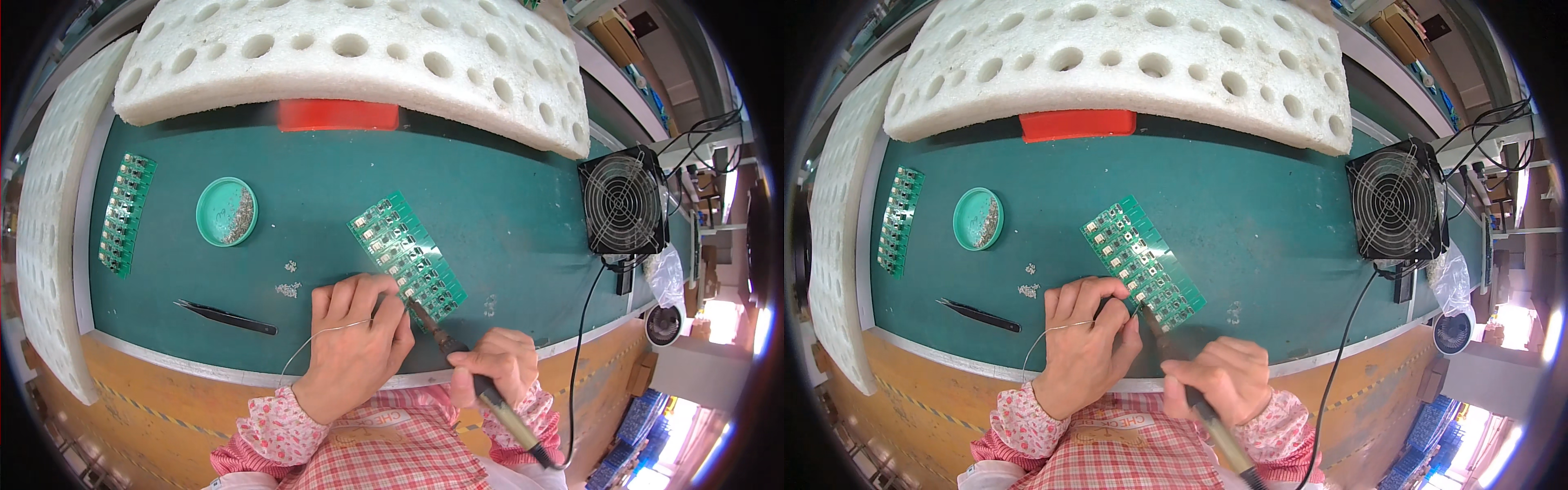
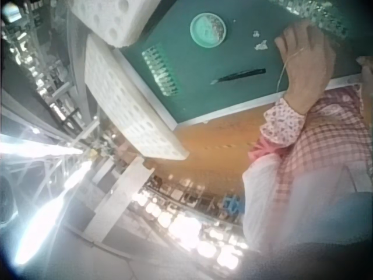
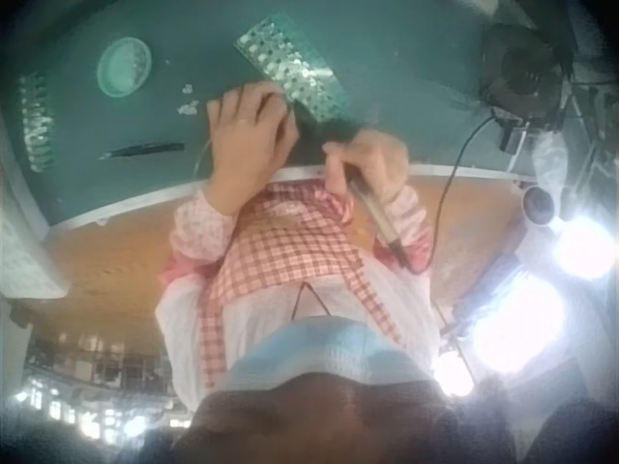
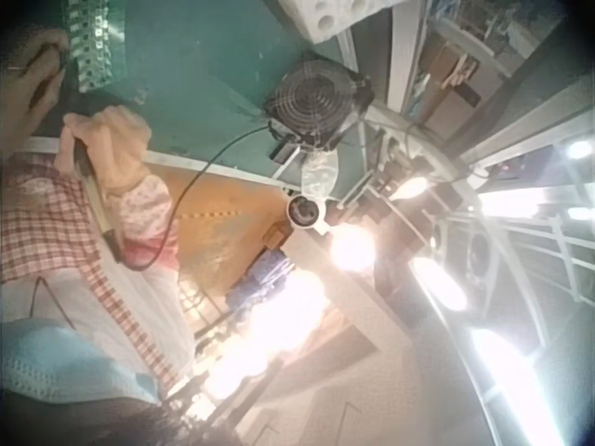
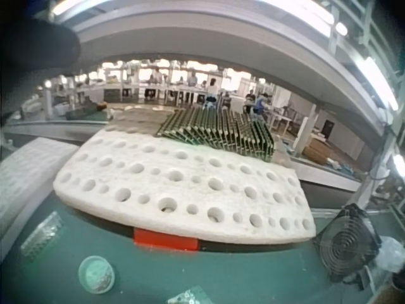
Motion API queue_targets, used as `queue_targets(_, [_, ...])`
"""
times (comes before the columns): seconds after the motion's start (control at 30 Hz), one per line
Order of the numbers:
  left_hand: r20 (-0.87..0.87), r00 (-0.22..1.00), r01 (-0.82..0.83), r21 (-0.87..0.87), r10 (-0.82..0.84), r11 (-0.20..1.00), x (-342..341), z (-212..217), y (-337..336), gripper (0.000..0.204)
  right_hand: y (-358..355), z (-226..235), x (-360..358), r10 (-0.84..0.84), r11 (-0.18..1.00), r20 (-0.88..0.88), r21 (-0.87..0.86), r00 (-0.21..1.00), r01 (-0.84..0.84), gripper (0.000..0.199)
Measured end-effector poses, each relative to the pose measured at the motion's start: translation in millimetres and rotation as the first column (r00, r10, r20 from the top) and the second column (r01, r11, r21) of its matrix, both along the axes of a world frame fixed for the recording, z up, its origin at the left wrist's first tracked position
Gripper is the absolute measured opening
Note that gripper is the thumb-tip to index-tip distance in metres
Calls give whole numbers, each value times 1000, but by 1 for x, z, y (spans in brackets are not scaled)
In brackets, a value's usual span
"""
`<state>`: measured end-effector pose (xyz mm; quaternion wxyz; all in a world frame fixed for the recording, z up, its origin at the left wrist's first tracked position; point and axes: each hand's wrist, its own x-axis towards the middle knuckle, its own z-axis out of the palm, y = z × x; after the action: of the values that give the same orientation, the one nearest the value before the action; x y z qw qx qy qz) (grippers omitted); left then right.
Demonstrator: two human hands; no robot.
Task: The person solders small electronic components onto circuit board strips using a soldering iron, tweezers, and solder wire.
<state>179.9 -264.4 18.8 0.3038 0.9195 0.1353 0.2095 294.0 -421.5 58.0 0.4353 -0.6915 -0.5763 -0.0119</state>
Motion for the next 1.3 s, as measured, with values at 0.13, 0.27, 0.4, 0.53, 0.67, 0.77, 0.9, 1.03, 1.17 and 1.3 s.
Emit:
queue_targets(0.13, [19, 1000, -6, -13, 7, 1000, -2, -1, 1, 21, 4, 3, -9, 34, 997, 149, -70, 988, -24, 23])
queue_targets(0.27, [46, 999, -2, -43, 4, 999, -1, 1, 1, 22, 3, 4, -10, -11, 998, 163, -56, 987, 20, 22])
queue_targets(0.4, [46, 999, -13, -46, 15, 999, -4, -2, 2, 22, -3, -3, -9, -18, 1000, 1, -6, 1000, 18, 20])
queue_targets(0.53, [66, 998, -6, -61, 10, 998, -3, -1, 1, 21, -14, -9, -7, -129, 987, -131, 83, 983, 141, 15])
queue_targets(0.67, [57, 998, 21, -46, -19, 999, 0, 1, -1, 20, -21, -7, -6, -309, 941, -417, -5, 855, 338, 12])
queue_targets(0.77, [35, 999, 6, -33, -4, 999, 2, 0, -2, 19, -16, -10, -2, -360, 907, -602, -47, 712, 419, 14])
queue_targets(0.9, [13, 1000, 4, -27, -3, 1000, 4, 1, -3, 19, -13, -14, 3, -342, 910, -664, -58, 665, 410, 14])
queue_targets(1.03, [6, 1000, -3, -9, 3, 1000, 5, 1, -4, 19, -13, -16, 4, -323, 920, -660, -51, 678, 388, 13])
queue_targets(1.17, [7, 1000, -17, 6, 17, 1000, 5, 0, -4, 19, -7, -14, 2, -323, 930, -614, -63, 720, 363, 21])
queue_targets(1.3, [7, 1000, -24, 14, 23, 1000, 5, 1, -4, 19, -12, -18, 3, -292, 935, -638, -35, 713, 352, 11])
